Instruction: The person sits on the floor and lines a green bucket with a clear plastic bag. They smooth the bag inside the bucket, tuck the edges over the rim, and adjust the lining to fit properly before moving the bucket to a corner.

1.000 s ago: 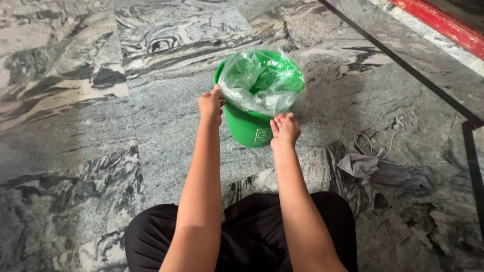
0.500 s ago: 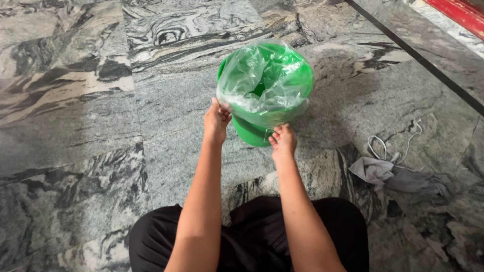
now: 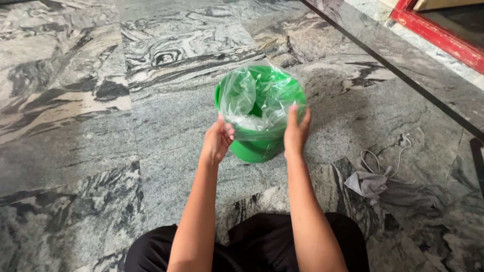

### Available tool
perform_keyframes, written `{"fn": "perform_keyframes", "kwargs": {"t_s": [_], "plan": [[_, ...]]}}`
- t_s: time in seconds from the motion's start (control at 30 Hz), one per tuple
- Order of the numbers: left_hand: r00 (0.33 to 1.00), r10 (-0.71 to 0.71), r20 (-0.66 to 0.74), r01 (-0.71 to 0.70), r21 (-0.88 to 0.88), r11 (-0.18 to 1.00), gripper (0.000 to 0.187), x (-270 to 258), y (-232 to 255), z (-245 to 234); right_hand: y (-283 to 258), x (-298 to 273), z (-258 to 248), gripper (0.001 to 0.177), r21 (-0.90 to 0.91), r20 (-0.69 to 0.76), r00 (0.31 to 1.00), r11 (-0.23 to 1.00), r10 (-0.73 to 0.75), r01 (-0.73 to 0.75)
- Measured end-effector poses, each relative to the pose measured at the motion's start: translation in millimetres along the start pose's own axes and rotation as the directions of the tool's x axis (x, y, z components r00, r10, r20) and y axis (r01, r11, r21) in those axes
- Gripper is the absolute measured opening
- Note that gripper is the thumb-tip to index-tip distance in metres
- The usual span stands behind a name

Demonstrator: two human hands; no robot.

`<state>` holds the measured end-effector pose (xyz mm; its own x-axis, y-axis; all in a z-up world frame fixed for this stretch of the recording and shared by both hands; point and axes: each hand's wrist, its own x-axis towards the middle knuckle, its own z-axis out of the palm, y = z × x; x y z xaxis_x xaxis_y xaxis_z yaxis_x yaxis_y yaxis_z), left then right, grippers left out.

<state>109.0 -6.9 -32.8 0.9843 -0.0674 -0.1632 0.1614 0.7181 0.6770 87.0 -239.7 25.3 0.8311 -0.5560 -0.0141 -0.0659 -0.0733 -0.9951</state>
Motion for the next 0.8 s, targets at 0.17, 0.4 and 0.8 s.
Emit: {"fn": "perform_keyframes", "kwargs": {"t_s": [0.17, 0.4, 0.8], "plan": [[0.972, 0.15, 0.178, -0.107, -0.233, 0.967, 0.025, -10, 6, -16, 30, 33, 10, 0.071, -0.248, 0.045, 0.972, 0.94, -0.231, 0.235], [0.951, -0.072, -0.301, 0.064, -0.036, 0.997, 0.042, -20, 61, -19, 22, 20, -28, 0.073, -0.398, 0.161, 0.987, 0.914, -0.02, 0.083], [0.973, 0.03, -0.23, 0.07, 0.416, 0.907, 0.041, -136, 49, -8, 24, 21, -63, 0.062, -0.473, 0.309, 0.938, 0.831, -0.155, 0.293]]}}
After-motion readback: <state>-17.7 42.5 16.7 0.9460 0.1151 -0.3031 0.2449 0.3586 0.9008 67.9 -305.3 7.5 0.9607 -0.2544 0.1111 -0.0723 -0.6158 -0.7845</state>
